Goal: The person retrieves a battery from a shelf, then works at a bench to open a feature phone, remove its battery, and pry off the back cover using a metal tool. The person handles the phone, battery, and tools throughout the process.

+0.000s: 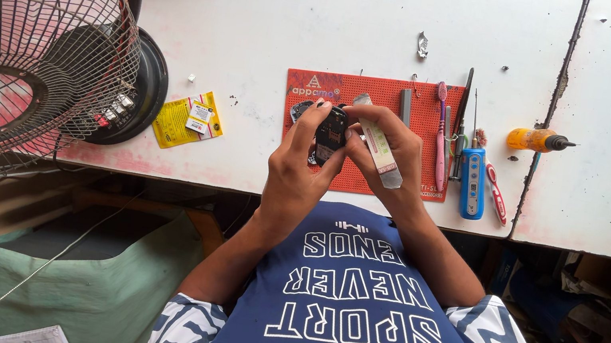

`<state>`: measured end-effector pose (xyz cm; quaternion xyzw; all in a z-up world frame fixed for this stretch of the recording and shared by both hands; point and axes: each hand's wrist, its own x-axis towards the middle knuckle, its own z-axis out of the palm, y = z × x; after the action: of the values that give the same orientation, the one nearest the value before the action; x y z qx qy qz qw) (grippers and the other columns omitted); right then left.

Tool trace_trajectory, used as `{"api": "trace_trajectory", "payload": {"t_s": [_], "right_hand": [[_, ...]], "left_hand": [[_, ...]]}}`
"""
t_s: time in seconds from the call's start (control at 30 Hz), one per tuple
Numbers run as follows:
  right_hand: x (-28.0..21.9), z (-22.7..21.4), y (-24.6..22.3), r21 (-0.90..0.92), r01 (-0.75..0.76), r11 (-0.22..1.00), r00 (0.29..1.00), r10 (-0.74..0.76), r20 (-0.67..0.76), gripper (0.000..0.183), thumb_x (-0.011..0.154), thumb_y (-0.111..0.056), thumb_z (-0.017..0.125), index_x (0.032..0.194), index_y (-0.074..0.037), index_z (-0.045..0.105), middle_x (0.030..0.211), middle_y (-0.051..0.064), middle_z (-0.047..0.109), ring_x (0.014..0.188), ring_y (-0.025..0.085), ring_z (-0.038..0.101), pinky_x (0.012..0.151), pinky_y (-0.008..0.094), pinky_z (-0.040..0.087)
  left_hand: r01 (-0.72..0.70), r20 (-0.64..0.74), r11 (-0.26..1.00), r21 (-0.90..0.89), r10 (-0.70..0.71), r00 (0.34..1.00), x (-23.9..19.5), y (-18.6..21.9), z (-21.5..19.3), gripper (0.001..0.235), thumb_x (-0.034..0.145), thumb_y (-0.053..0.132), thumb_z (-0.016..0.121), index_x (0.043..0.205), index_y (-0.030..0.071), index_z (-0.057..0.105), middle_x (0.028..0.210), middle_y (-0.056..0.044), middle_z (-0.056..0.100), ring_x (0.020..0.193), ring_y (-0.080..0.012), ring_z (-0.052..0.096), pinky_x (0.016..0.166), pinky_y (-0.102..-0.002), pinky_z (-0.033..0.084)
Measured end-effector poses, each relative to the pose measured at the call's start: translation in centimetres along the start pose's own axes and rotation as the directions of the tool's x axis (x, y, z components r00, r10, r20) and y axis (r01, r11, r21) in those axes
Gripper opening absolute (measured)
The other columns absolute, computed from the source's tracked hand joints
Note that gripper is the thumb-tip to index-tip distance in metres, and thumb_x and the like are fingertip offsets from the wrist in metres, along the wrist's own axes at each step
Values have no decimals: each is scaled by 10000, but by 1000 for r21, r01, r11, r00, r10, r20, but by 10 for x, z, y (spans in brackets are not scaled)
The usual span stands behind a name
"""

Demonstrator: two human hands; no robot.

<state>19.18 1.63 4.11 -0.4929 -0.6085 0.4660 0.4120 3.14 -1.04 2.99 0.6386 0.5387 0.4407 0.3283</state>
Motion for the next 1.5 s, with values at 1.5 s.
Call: {"api": "trace_trajectory", "payload": {"t_s": [1.5], "right_hand": [[-7,7,19,-356,101,929,994,-82,67,356,874,-68,789,1211,-37,678,974,131,744,802,172,738,678,311,579]], "left_hand": [[160,-51,837,-524,-218,975,26,-11,-4,444,1032,-23,663,1377,53,393,1258,-155,659,1149,-157,686,959,-308,643]]}}
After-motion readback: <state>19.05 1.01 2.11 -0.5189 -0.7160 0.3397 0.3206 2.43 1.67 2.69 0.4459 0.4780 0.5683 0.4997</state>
